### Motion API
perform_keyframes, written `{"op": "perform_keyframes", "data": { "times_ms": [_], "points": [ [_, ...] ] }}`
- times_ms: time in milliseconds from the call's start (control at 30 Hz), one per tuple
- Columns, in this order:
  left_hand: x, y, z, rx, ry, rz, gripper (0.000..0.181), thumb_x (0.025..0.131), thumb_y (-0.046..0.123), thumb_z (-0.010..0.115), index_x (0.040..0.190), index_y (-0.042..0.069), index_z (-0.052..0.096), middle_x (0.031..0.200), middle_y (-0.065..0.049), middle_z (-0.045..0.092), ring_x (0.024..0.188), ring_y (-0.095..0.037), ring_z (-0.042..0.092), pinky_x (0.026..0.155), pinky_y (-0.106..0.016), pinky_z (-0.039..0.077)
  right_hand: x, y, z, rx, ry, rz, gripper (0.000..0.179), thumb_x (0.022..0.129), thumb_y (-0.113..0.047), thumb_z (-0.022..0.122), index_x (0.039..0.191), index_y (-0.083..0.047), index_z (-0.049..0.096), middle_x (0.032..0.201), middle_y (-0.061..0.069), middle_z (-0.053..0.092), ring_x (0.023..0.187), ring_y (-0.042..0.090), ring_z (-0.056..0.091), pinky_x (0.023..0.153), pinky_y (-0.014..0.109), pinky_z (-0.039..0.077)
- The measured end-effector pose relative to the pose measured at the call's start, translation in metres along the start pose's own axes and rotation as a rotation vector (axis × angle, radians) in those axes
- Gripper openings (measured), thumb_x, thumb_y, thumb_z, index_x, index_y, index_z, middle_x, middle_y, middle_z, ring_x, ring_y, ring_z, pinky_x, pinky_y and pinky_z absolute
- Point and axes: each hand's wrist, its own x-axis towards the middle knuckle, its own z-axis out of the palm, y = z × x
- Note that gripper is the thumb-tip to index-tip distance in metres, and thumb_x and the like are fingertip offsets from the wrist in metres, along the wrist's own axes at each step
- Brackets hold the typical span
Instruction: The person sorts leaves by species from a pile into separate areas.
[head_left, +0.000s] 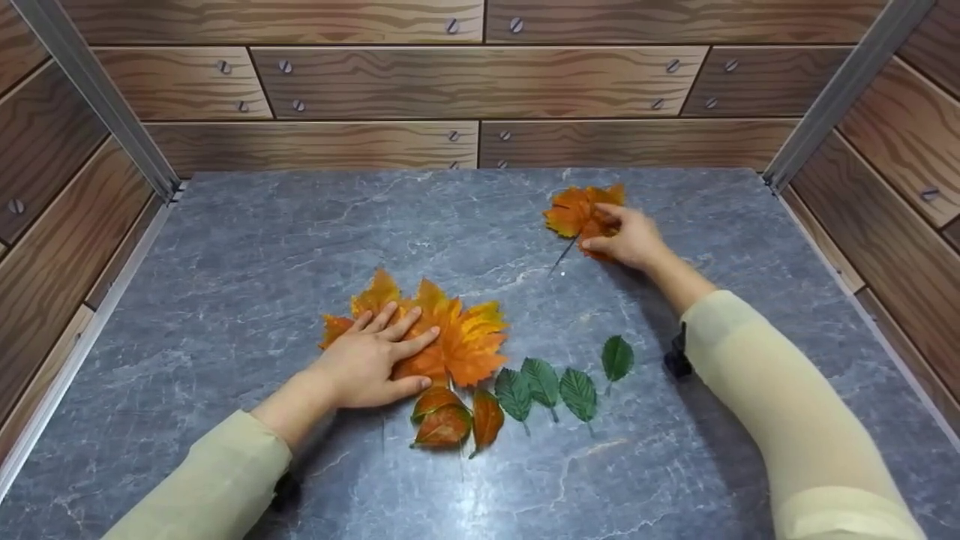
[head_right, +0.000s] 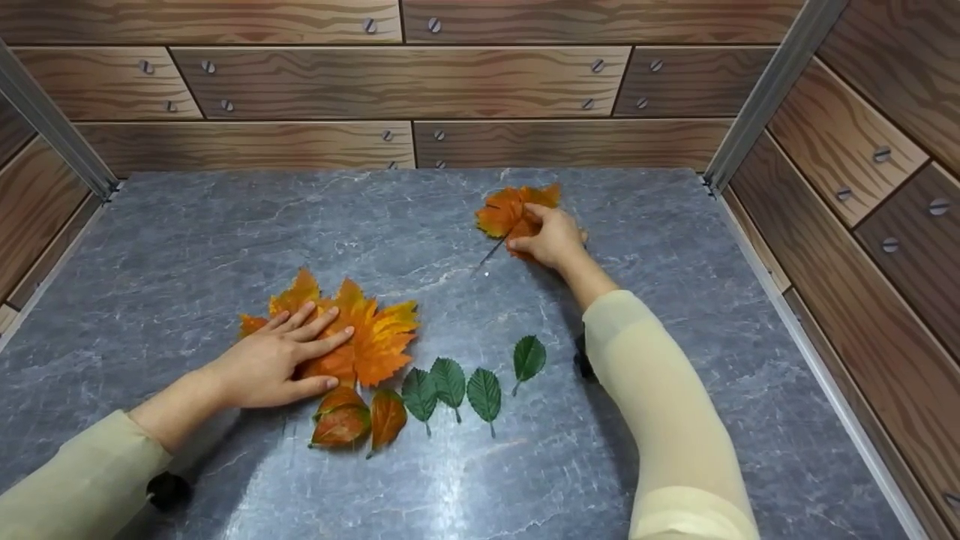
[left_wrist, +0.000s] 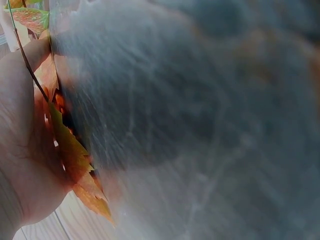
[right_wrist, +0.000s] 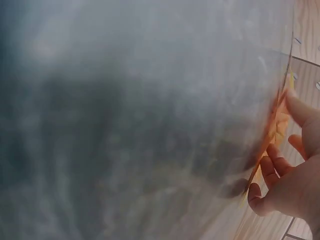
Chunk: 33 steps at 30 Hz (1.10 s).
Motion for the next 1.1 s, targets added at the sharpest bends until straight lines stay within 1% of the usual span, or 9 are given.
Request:
{"op": "perform_keyframes", "data": {
  "times_ms": [100,267,367,433,600,767,933,1000,1100],
  "points": [
    [0.000,0.000,0.000,0.001,0.006,0.003,0.075,0.106,0.067,0.048,0.168,0.030,0.032,0.174,-0.013,0.019,0.160,-0.045,0.009,0.127,-0.065,0.013,-0.001,0.002,-0.001,-0.009,-0.012,-0.009,0.083,0.097,-0.021,0.082,0.163,0.000,0.037,0.155,0.028,0.051,0.146,0.044,0.043,0.124,0.055,0.029],
    [0.000,-0.001,0.001,-0.006,0.012,0.003,0.074,0.106,0.067,0.049,0.168,0.030,0.033,0.174,-0.013,0.020,0.160,-0.045,0.009,0.126,-0.065,0.013,-0.003,0.011,-0.010,-0.002,-0.058,-0.039,0.084,0.097,-0.011,0.080,0.166,-0.002,0.032,0.152,0.029,0.053,0.146,0.044,0.042,0.125,0.054,0.025],
    [-0.001,-0.002,0.002,-0.008,0.020,0.007,0.074,0.106,0.067,0.049,0.168,0.029,0.034,0.174,-0.013,0.021,0.160,-0.046,0.010,0.126,-0.066,0.014,-0.005,0.017,-0.017,0.009,-0.091,-0.072,0.084,0.097,-0.004,0.077,0.166,-0.001,0.031,0.149,0.029,0.055,0.145,0.045,0.043,0.125,0.054,0.026],
    [-0.001,-0.002,0.003,-0.007,0.024,0.007,0.074,0.106,0.067,0.049,0.168,0.029,0.034,0.174,-0.013,0.021,0.160,-0.046,0.010,0.126,-0.066,0.015,-0.006,0.022,-0.022,0.019,-0.117,-0.092,0.082,0.096,0.001,0.075,0.165,0.001,0.030,0.149,0.030,0.055,0.145,0.045,0.043,0.125,0.054,0.026],
    [0.000,-0.001,0.003,-0.005,0.021,0.003,0.074,0.105,0.067,0.049,0.168,0.029,0.034,0.174,-0.012,0.020,0.160,-0.045,0.009,0.126,-0.066,0.014,-0.011,0.034,-0.033,0.028,-0.159,-0.091,0.078,0.097,0.009,0.069,0.164,0.004,0.030,0.152,0.029,0.053,0.146,0.046,0.042,0.123,0.056,0.029],
    [-0.001,0.000,0.003,-0.007,0.017,0.003,0.075,0.105,0.067,0.049,0.168,0.029,0.033,0.174,-0.012,0.020,0.160,-0.045,0.009,0.126,-0.065,0.013,-0.016,0.039,-0.041,0.005,-0.174,-0.097,0.072,0.099,0.013,0.061,0.164,0.003,0.032,0.158,0.028,0.047,0.148,0.047,0.039,0.122,0.059,0.030],
    [-0.001,0.000,0.003,-0.011,0.018,0.003,0.075,0.105,0.067,0.049,0.168,0.029,0.033,0.174,-0.013,0.021,0.160,-0.045,0.009,0.126,-0.066,0.013,-0.023,0.040,-0.043,-0.065,-0.115,-0.093,0.068,0.100,0.008,0.058,0.164,-0.006,0.039,0.161,0.027,0.043,0.151,0.047,0.035,0.121,0.063,0.030],
    [-0.001,0.000,0.002,-0.010,0.016,0.003,0.075,0.105,0.067,0.049,0.168,0.029,0.033,0.174,-0.013,0.020,0.160,-0.045,0.009,0.126,-0.066,0.013,-0.027,0.039,-0.043,-0.088,-0.082,-0.097,0.064,0.102,0.002,0.059,0.163,-0.008,0.042,0.161,0.028,0.043,0.149,0.049,0.036,0.120,0.065,0.030],
    [0.000,0.000,0.002,-0.001,0.014,0.001,0.075,0.105,0.067,0.049,0.168,0.029,0.033,0.174,-0.013,0.020,0.160,-0.045,0.008,0.126,-0.065,0.013,-0.034,0.037,-0.042,-0.123,-0.054,-0.133,0.057,0.106,-0.010,0.062,0.161,-0.007,0.046,0.160,0.028,0.044,0.149,0.051,0.036,0.120,0.067,0.028]
  ]
}}
